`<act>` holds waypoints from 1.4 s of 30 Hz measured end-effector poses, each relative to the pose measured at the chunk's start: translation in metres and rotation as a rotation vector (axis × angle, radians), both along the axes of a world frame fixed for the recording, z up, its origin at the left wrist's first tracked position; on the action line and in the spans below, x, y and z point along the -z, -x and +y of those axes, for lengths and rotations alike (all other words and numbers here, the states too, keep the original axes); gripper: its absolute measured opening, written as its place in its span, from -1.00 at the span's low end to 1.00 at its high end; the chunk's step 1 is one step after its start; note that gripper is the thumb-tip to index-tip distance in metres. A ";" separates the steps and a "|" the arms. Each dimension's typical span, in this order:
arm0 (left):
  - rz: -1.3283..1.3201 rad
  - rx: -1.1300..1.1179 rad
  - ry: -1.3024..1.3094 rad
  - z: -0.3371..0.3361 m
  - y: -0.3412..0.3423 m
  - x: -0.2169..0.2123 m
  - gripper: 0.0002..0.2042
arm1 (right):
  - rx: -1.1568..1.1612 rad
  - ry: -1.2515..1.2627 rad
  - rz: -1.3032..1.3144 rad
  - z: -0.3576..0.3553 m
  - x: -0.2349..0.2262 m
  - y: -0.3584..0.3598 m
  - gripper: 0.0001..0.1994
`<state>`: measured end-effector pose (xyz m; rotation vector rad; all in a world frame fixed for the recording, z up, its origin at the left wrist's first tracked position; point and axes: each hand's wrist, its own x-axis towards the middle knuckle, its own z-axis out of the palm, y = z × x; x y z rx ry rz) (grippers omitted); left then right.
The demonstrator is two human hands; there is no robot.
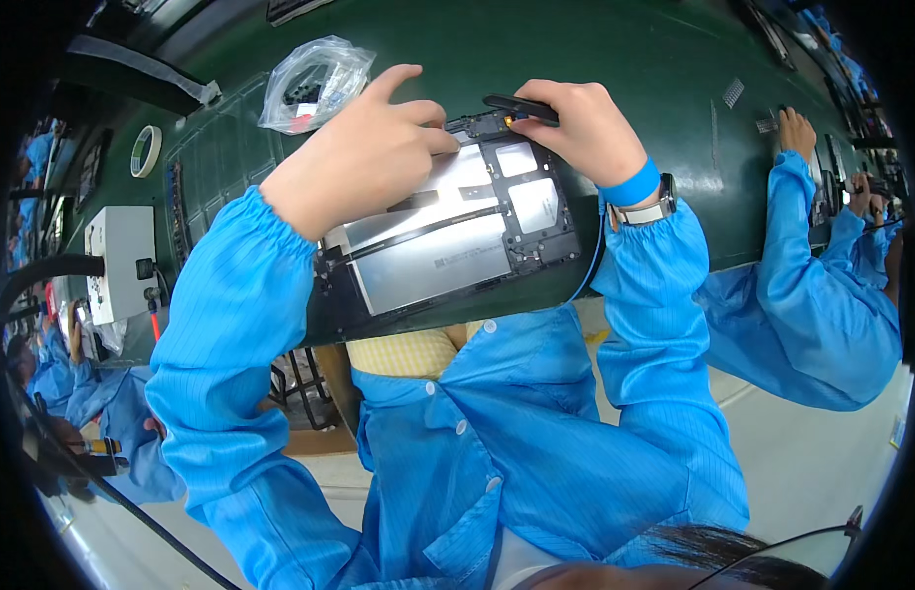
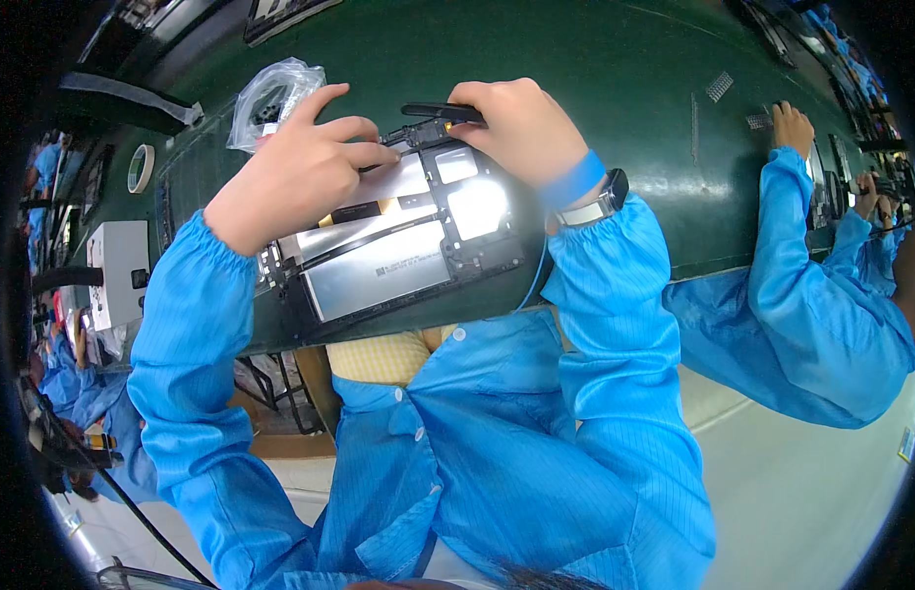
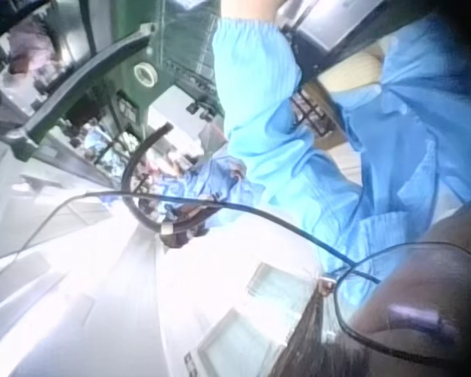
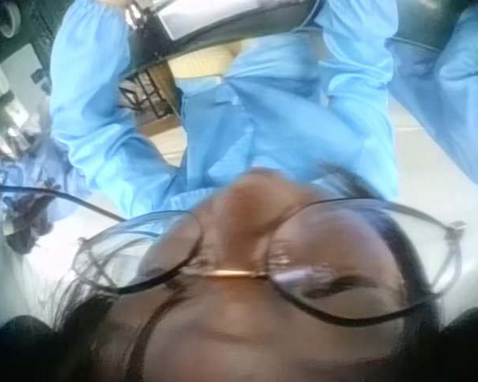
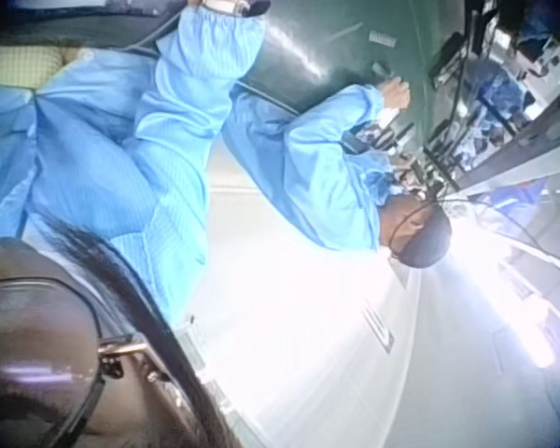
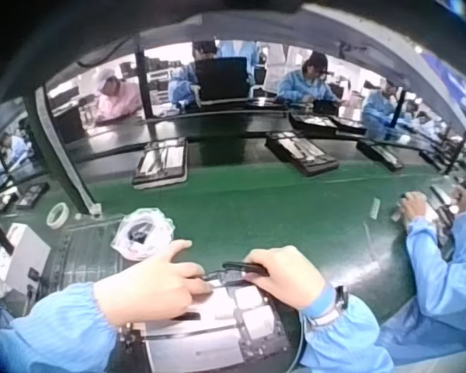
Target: The person assembles tablet devices along an assembly line by picking small components from a plastic bag using tweezers, inserting and pressing them into tablet frames, and placing the tablets onto a conveyor belt.
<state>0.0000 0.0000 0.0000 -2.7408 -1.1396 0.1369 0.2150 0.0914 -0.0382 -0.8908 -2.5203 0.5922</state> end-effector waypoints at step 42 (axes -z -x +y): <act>-2.790 -0.627 1.106 -0.186 -0.072 0.092 -0.69 | -0.270 -0.165 -0.198 -0.054 -0.013 0.068 -0.68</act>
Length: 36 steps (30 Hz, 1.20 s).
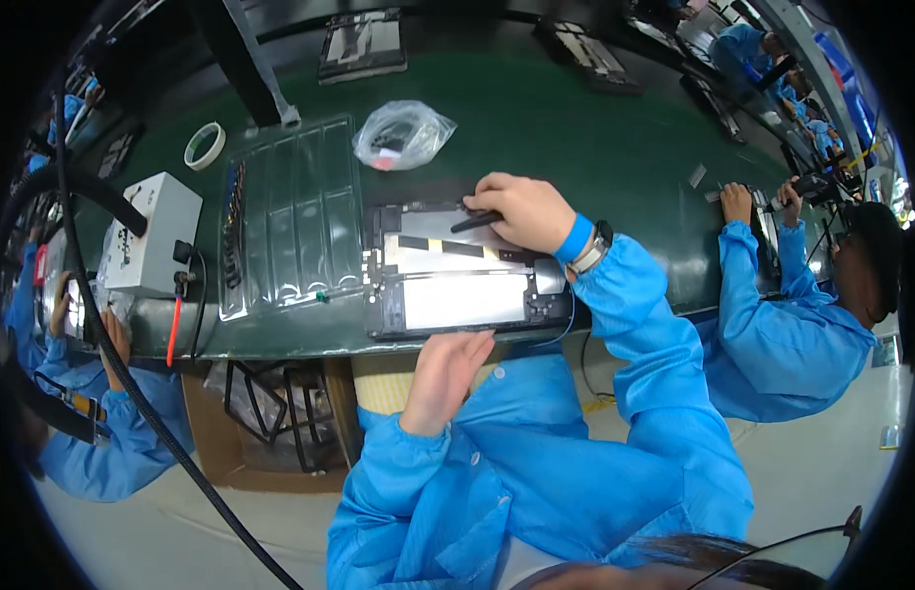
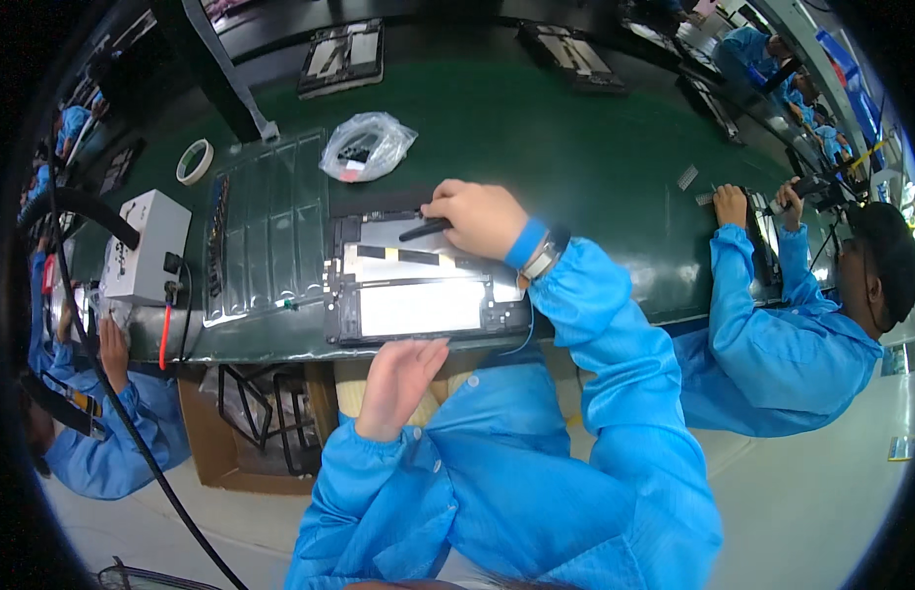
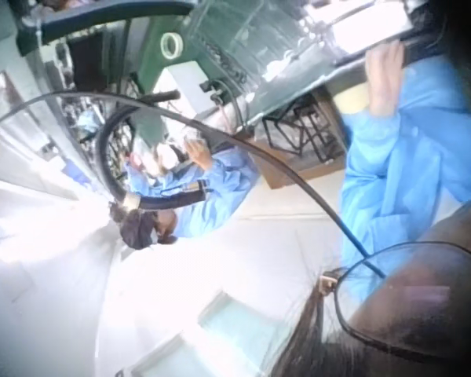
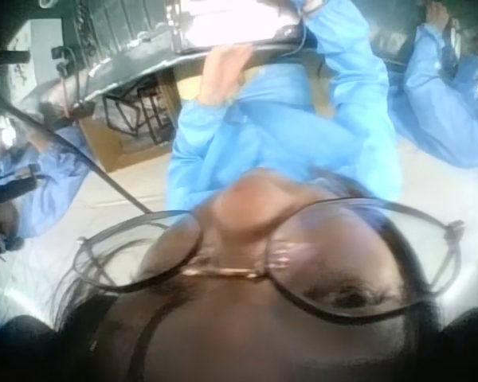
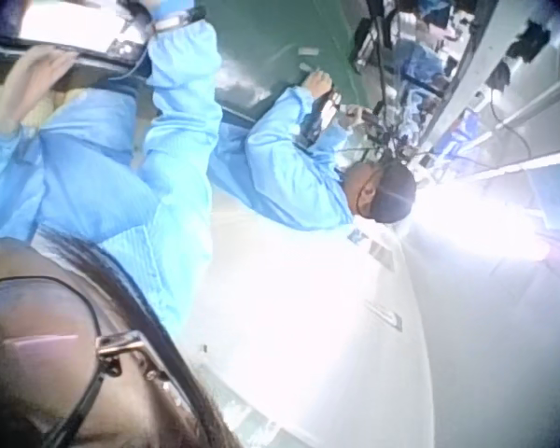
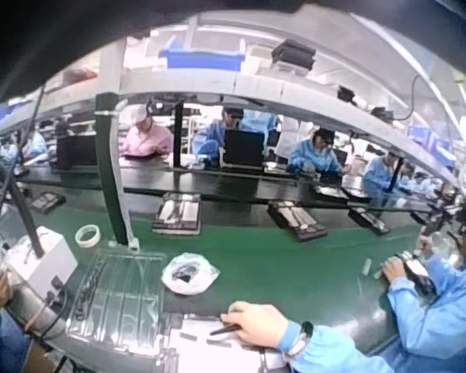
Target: The person assembles tablet devices along an assembly line by picking small components from a plastic bag using tweezers, inserting and pressing them into tablet frames, and placing the tablets onto a conveyor belt.
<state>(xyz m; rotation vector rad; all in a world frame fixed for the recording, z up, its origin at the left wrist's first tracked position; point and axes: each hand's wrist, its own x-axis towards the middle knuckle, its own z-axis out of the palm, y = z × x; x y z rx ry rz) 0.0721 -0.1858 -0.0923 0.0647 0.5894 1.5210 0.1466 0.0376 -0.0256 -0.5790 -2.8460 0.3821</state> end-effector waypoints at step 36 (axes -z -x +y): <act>1.799 -0.564 -0.555 0.045 -0.037 -0.099 -0.39 | 0.206 0.212 1.104 -0.067 -0.070 -0.021 -0.65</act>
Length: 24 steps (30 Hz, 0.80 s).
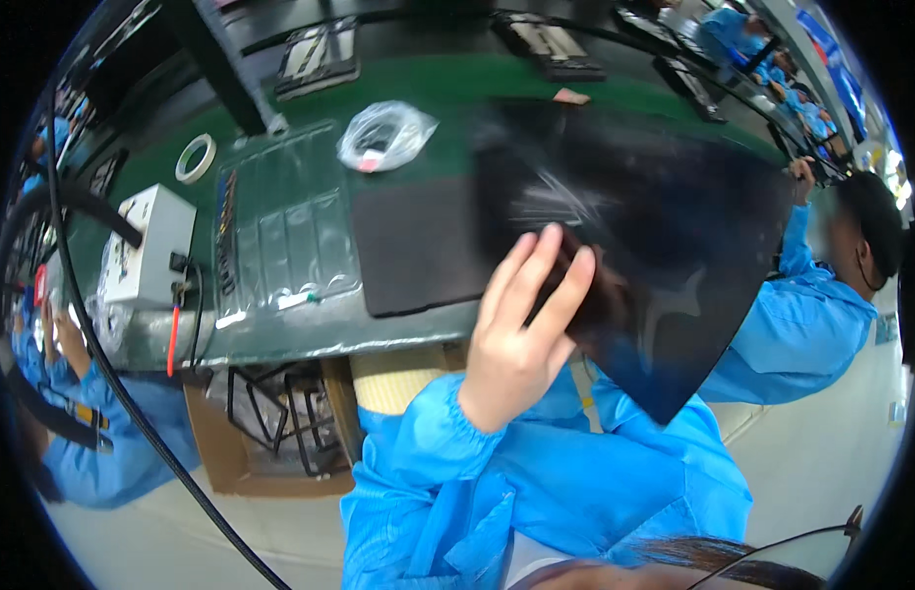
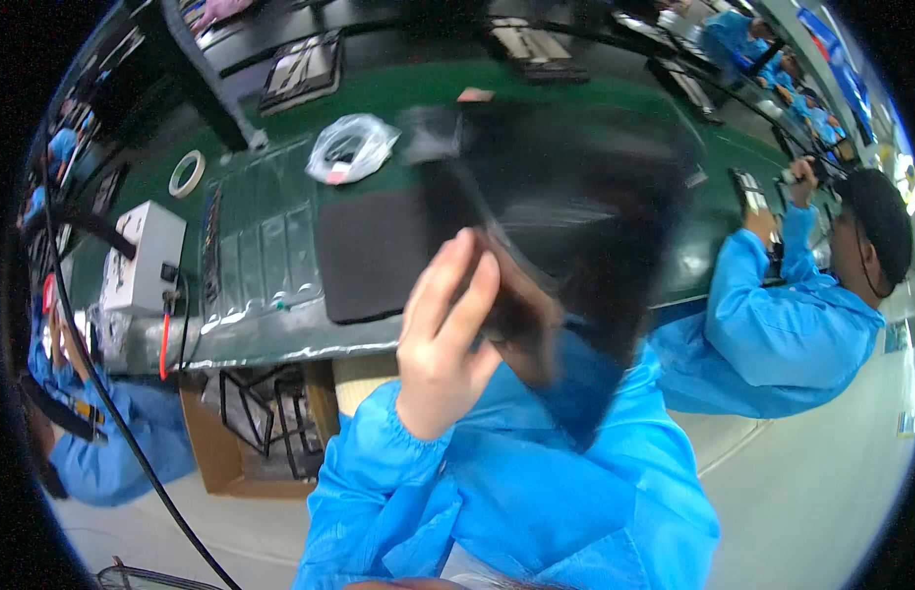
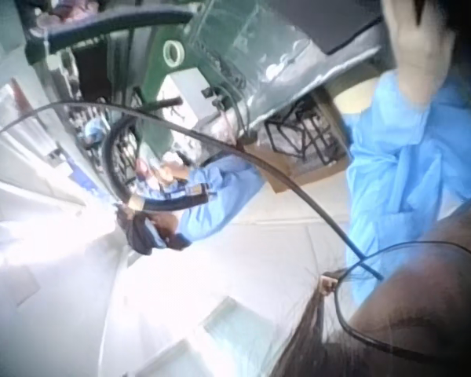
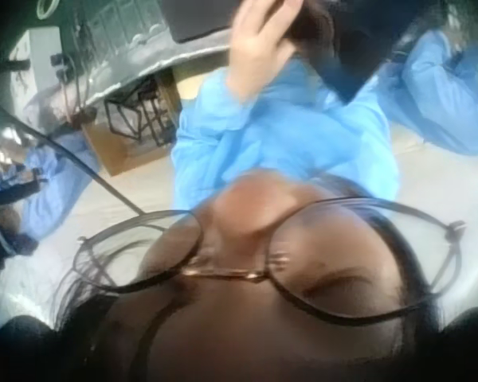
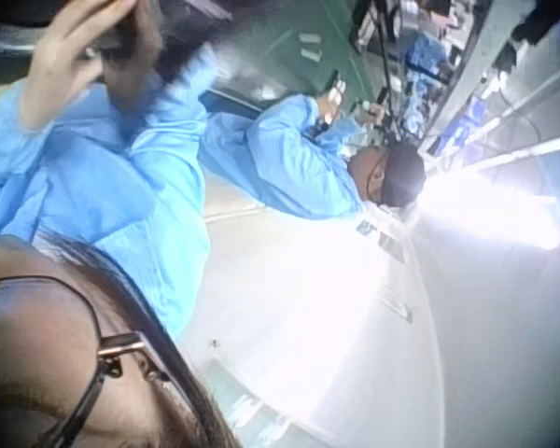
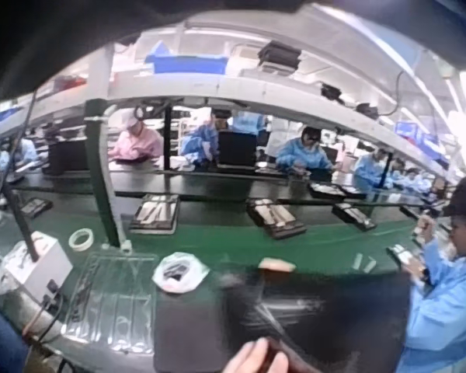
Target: The person assembles tablet devices along an assembly line by picking small components from a plastic bag using tweezers, inserting and pressing them into tablet frames, and placing the tablets onto a conveyor belt.
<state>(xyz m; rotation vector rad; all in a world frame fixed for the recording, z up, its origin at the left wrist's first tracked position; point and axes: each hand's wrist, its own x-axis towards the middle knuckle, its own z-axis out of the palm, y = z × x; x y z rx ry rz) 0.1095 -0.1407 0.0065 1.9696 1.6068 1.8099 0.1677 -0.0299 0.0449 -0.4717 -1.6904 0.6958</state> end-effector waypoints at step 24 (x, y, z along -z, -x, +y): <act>0.190 -0.508 0.559 -0.062 0.099 0.062 -0.67 | -0.080 -0.376 -1.188 0.091 0.076 0.024 -0.65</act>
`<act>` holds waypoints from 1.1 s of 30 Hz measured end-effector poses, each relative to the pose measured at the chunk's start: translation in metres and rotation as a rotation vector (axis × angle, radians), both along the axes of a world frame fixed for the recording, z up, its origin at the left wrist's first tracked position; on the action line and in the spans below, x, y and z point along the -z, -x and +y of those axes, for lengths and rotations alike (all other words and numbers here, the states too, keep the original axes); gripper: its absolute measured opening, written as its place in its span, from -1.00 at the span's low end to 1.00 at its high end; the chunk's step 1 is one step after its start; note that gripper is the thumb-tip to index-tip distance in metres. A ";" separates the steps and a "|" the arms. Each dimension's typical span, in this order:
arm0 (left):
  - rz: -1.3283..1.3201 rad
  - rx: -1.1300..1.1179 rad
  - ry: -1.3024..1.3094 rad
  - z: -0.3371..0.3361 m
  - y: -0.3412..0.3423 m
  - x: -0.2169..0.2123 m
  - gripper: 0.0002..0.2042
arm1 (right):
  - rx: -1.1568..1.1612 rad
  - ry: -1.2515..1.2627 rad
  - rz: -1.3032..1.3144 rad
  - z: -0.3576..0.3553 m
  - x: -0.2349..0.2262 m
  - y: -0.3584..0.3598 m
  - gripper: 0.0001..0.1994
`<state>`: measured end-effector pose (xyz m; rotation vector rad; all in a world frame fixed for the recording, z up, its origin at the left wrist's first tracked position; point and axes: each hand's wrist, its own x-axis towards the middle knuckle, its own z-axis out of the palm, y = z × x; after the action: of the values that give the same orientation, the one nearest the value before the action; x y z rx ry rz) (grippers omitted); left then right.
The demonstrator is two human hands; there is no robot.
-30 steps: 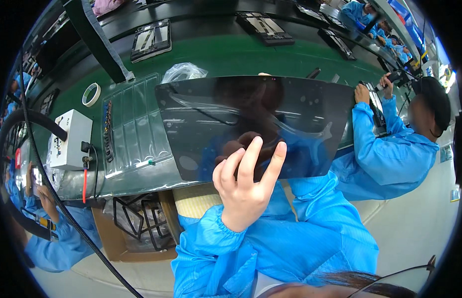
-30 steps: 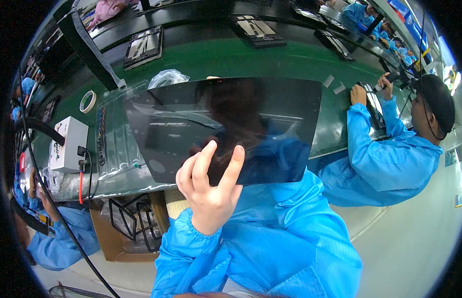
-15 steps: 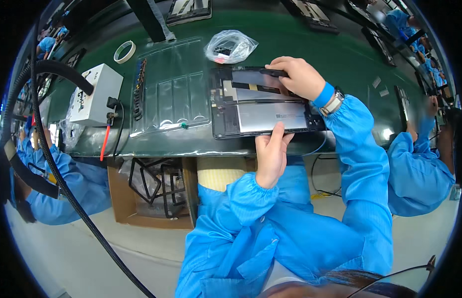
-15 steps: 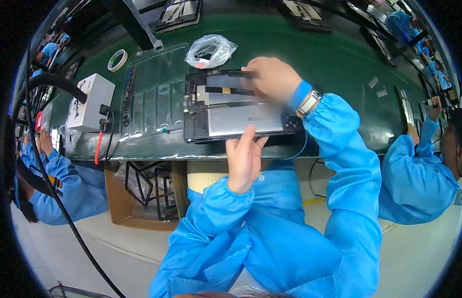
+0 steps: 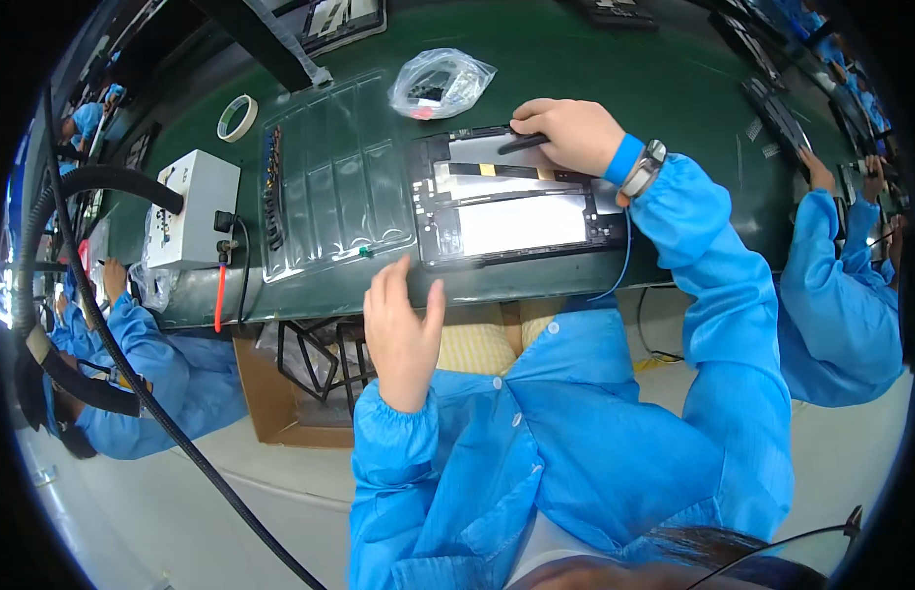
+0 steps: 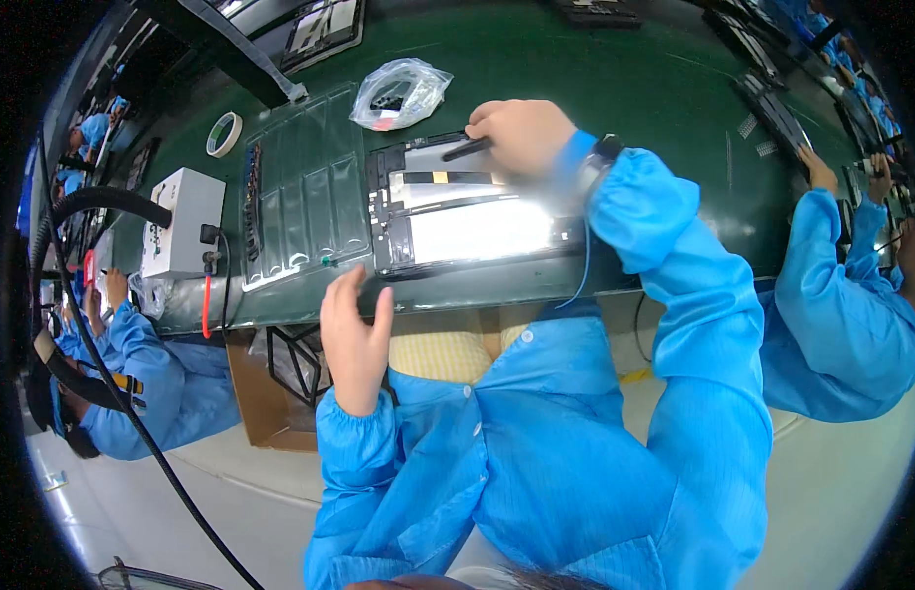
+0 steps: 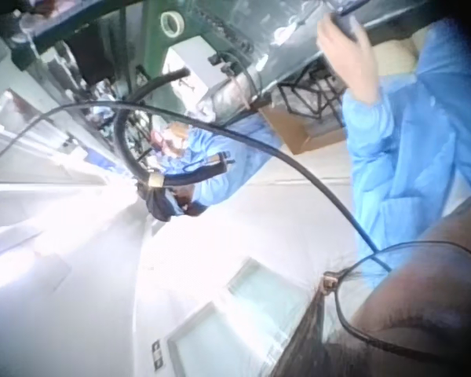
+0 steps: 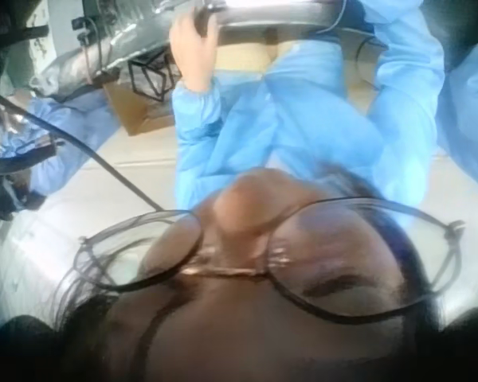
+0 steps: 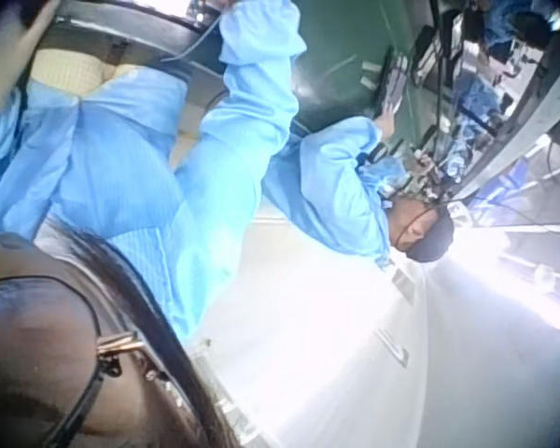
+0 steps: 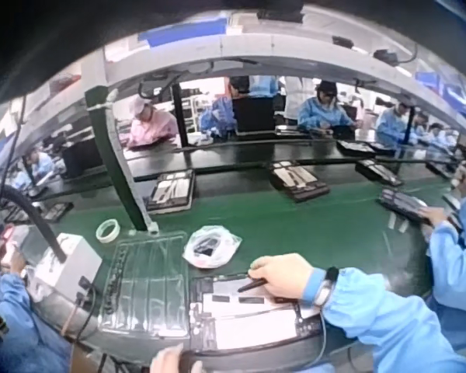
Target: The person assembles tablet devices along an assembly line by picking small components from a plastic bag using tweezers, inserting and pressing them into tablet frames, and placing the tablets onto a conveyor belt.
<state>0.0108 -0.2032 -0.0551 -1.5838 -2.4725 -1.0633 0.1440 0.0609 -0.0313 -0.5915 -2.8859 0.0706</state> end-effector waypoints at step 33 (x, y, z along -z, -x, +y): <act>0.301 0.666 -1.017 0.187 0.002 -0.003 -0.57 | 0.549 1.521 1.430 0.104 -0.027 -0.009 -0.81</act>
<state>0.0088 -0.0165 -0.0519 -1.9043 -0.8700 -1.5872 0.1527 0.1645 -0.0043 -0.8700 -0.8326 1.7234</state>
